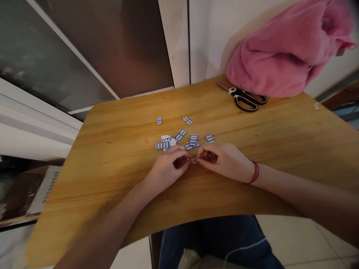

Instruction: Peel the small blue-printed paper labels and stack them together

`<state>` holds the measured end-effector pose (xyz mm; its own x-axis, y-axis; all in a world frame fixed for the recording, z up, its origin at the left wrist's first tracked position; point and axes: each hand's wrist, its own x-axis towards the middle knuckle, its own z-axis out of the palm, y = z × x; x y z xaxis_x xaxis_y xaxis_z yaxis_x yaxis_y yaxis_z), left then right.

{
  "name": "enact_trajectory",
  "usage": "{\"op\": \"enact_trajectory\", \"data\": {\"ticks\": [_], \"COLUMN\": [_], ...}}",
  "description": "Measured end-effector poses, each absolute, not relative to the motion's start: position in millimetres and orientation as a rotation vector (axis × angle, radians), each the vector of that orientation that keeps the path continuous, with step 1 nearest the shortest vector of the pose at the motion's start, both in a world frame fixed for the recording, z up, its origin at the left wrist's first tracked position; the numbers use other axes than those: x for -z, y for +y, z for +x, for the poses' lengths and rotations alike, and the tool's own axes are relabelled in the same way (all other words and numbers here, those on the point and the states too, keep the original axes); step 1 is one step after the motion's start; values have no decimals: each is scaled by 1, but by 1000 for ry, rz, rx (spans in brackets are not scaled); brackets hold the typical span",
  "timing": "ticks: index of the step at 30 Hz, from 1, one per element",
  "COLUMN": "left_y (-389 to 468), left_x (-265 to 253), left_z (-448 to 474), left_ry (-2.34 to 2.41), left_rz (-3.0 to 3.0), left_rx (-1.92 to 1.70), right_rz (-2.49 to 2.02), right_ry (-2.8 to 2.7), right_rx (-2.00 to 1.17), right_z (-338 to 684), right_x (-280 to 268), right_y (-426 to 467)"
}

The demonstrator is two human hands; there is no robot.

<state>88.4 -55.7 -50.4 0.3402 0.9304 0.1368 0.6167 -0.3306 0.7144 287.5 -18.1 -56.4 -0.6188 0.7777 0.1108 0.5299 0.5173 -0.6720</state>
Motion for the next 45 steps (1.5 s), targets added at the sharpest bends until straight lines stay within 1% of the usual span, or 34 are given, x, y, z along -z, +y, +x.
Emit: {"op": "enact_trajectory", "data": {"ticks": [4,11,17,31,38,45], "left_y": [-58,-60,-62,-61,-62,-62], "left_x": [53,55,55,51,55,58], "left_z": [90,94,97,94,96,97], "left_ry": [1332,1290,1261,1221,1258,1243], "left_rz": [2019,2014,2041,2002,1973,1917], "left_rx": [-752,-726,-702,-714,-708,-755], "right_rz": [-1044,-931,-965,-939,-953,-941], "right_ry": [-2443,-2518,-2589,-2625,-2708,-2677], "right_rx": [-851,-994,-916,-880,-708,-743], "right_z": [289,290,291,290,289,290], "right_x": [55,55,52,50,53,54], "right_y": [-13,-8,-9,-10,-13,-11]}}
